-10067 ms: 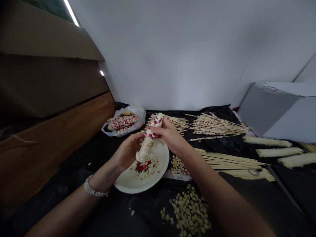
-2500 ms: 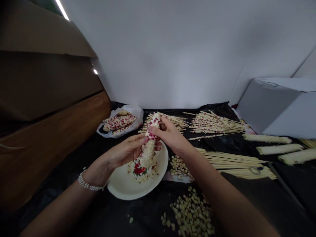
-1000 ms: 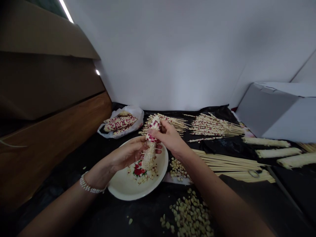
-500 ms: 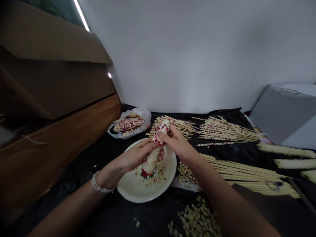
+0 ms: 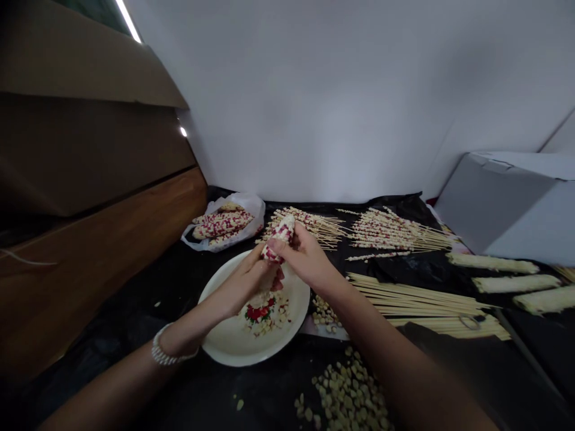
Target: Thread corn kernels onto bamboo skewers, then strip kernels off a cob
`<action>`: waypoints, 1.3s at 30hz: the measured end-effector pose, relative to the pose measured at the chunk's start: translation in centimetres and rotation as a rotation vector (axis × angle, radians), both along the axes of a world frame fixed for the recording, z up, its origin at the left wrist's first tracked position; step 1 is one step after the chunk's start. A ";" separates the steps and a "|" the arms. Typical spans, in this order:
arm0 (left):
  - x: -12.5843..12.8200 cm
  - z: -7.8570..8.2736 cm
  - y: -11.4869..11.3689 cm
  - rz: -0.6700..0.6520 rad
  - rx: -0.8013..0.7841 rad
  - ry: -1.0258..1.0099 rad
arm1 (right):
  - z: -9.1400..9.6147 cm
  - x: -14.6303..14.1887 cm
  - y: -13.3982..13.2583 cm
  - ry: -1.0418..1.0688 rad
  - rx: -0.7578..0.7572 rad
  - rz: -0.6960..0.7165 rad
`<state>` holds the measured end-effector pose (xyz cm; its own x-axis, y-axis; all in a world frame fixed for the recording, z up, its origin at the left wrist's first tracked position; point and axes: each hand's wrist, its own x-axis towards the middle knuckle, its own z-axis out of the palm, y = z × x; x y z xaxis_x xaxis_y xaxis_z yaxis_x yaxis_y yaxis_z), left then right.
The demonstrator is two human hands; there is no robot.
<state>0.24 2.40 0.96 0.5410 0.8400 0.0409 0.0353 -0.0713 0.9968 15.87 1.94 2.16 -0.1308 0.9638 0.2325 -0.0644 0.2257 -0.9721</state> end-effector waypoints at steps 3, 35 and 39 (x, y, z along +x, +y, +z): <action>-0.1 0.2 -0.4 0.124 0.262 0.182 | -0.3 0.1 0.4 -0.006 0.043 -0.059; 0.3 1.2 0.3 0.052 -0.397 -0.205 | -0.2 0.3 0.6 0.012 0.068 -0.092; 0.0 1.3 0.5 -0.048 -0.470 -0.275 | 0.1 0.6 0.6 0.039 0.072 -0.095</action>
